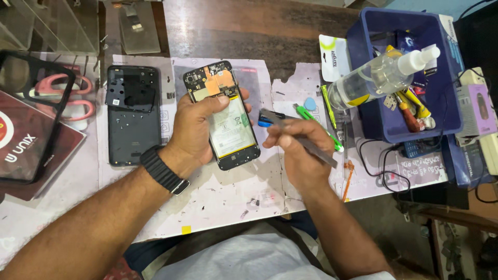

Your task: The person uses a metal prying tool to carefully separate the battery from the internal frame of a disassembled smartphone. They work along the edges of the battery, applying leverage to lift it from the adhesive. Later, they use a plastic card to further pry and separate the battery from the device's chassis.

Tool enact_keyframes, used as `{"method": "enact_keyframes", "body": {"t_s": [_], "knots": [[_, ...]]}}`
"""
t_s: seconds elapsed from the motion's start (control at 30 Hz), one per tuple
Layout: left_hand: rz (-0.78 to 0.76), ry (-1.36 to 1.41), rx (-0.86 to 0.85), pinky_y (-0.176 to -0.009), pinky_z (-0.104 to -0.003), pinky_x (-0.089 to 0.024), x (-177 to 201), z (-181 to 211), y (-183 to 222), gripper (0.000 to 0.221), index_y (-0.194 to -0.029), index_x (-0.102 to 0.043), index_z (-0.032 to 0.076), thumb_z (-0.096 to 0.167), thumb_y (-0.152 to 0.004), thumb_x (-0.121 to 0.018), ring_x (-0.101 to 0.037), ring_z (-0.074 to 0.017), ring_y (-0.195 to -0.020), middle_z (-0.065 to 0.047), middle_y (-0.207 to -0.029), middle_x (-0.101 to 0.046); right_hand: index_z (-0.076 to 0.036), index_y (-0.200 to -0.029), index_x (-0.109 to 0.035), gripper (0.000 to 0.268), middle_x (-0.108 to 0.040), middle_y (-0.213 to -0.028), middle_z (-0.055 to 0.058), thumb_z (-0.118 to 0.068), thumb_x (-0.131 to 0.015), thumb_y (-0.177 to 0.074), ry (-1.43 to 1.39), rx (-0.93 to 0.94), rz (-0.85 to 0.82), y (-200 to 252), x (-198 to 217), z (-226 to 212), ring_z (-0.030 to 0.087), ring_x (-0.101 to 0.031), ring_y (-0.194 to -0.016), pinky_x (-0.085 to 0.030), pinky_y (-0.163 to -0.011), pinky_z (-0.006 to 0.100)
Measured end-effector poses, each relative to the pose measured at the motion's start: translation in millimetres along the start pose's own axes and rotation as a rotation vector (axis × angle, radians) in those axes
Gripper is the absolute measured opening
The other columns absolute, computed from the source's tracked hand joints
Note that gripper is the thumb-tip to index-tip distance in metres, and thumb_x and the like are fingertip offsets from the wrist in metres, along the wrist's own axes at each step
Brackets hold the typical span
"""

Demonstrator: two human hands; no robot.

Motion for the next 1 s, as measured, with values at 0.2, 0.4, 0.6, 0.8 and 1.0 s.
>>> {"method": "enact_keyframes", "body": {"t_s": [0.2,0.4,0.6,0.8,1.0], "knots": [[-0.051,0.032,0.007,-0.082,-0.050,-0.065,1,-2,1,0.035,-0.120,-0.062,-0.005,0.005,-0.087,-0.062,-0.074,-0.0320,-0.095,-0.021,-0.111,-0.072,0.004,-0.116,-0.060,0.016,-0.072,-0.110,0.024,0.003,-0.064,-0.100,0.159,0.122,-0.049,10,-7,-8,0.031,-0.073,-0.101,-0.061,-0.096,0.046],[-0.061,0.008,-0.024,-0.085,-0.048,-0.064,0,0,1,0.034,-0.121,-0.061,-0.003,0.004,-0.088,-0.063,-0.073,-0.0312,-0.099,-0.021,-0.112,-0.072,0.004,-0.129,-0.054,0.030,-0.075,-0.106,0.021,0.003,-0.059,-0.100,0.300,-0.010,0.008,10,-13,-9,0.023,-0.073,-0.095,-0.060,-0.090,0.036],[-0.037,0.007,-0.003,-0.083,-0.049,-0.065,2,-1,0,0.034,-0.119,-0.063,-0.006,0.004,-0.087,-0.061,-0.074,-0.0321,-0.096,-0.022,-0.111,-0.072,0.004,-0.121,-0.062,0.021,-0.075,-0.103,0.020,0.007,-0.063,-0.100,0.772,0.300,-0.168,12,-40,-36,0.023,-0.075,-0.091,-0.061,-0.082,0.032],[-0.061,0.009,-0.016,-0.084,-0.050,-0.065,2,-1,0,0.032,-0.119,-0.063,-0.006,0.004,-0.088,-0.062,-0.073,-0.0321,-0.096,-0.022,-0.111,-0.072,0.002,-0.118,-0.060,0.025,-0.075,-0.098,0.017,0.012,-0.062,-0.095,0.846,0.364,-0.193,14,-48,-45,0.023,-0.075,-0.086,-0.062,-0.078,0.032],[-0.052,0.004,-0.006,-0.083,-0.050,-0.065,2,-2,0,0.032,-0.118,-0.063,-0.006,0.004,-0.088,-0.062,-0.073,-0.0316,-0.097,-0.022,-0.112,-0.072,0.002,-0.118,-0.061,0.025,-0.076,-0.098,0.017,0.011,-0.064,-0.095,0.869,0.351,-0.177,12,-45,-38,0.022,-0.075,-0.083,-0.062,-0.076,0.032]]}}
Point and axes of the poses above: each hand's wrist, its own y-axis away from the middle knuckle, its own x-axis out of the back of the hand, z = x × y, the point moved 5 cm from there along -y, towards the middle knuckle
